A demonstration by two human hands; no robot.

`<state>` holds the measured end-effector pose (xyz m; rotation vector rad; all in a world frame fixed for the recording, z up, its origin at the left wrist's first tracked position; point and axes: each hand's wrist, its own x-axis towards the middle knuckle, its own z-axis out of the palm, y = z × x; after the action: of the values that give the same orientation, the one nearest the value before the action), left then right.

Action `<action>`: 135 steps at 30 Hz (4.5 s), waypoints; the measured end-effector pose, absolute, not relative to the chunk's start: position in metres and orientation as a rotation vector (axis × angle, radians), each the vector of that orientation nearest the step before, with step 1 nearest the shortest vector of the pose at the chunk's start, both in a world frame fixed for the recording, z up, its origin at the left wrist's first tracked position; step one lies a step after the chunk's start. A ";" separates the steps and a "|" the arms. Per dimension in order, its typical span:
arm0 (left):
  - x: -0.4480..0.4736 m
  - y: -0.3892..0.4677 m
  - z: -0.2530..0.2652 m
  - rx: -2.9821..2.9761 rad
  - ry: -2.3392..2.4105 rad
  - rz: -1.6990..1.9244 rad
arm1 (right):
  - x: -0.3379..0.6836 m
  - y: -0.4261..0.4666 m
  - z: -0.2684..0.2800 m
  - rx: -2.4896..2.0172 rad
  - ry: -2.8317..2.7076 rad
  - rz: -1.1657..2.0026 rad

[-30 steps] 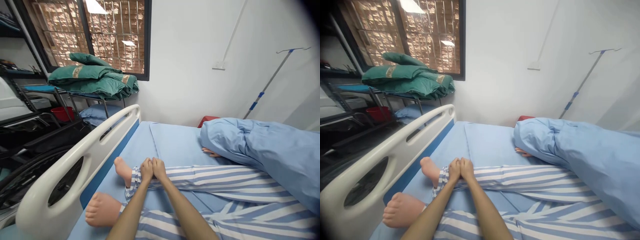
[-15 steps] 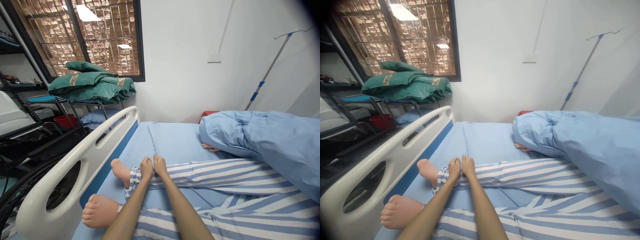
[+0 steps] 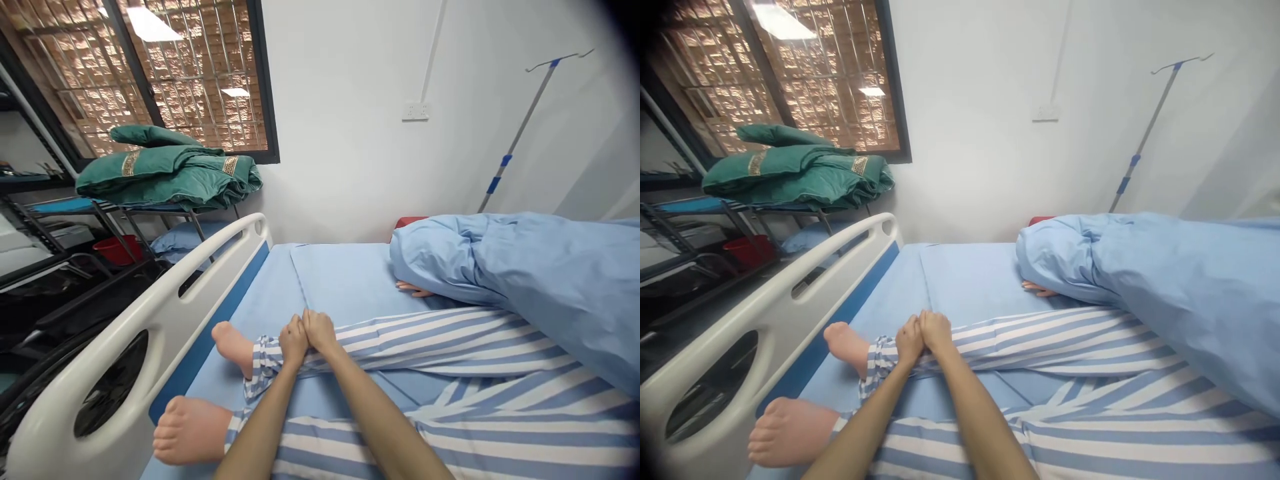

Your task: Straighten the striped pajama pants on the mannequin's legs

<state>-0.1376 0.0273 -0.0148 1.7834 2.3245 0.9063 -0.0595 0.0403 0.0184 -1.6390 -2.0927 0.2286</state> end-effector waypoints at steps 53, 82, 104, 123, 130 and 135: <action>-0.044 0.045 0.004 1.657 2.014 1.157 | 0.022 0.061 -0.002 -1.482 -1.614 0.462; 0.015 0.052 0.009 1.781 2.113 0.990 | 0.073 0.053 -0.001 -1.475 -1.460 0.398; 0.067 0.070 0.027 1.828 2.073 1.099 | 0.150 0.059 0.020 -1.538 -1.443 0.311; 0.106 0.056 0.004 1.887 2.095 0.954 | 0.203 0.061 0.037 -1.446 -1.568 0.345; 0.117 0.071 0.023 1.861 1.925 1.012 | 0.207 0.062 0.023 -1.449 -1.462 0.404; 0.149 0.079 0.029 1.871 1.793 1.084 | 0.215 0.069 0.023 -1.299 -1.266 0.499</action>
<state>0.1491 0.0786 0.0294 1.8706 1.7933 1.0835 0.2153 0.0693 0.0228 -1.2994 -1.2657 0.4989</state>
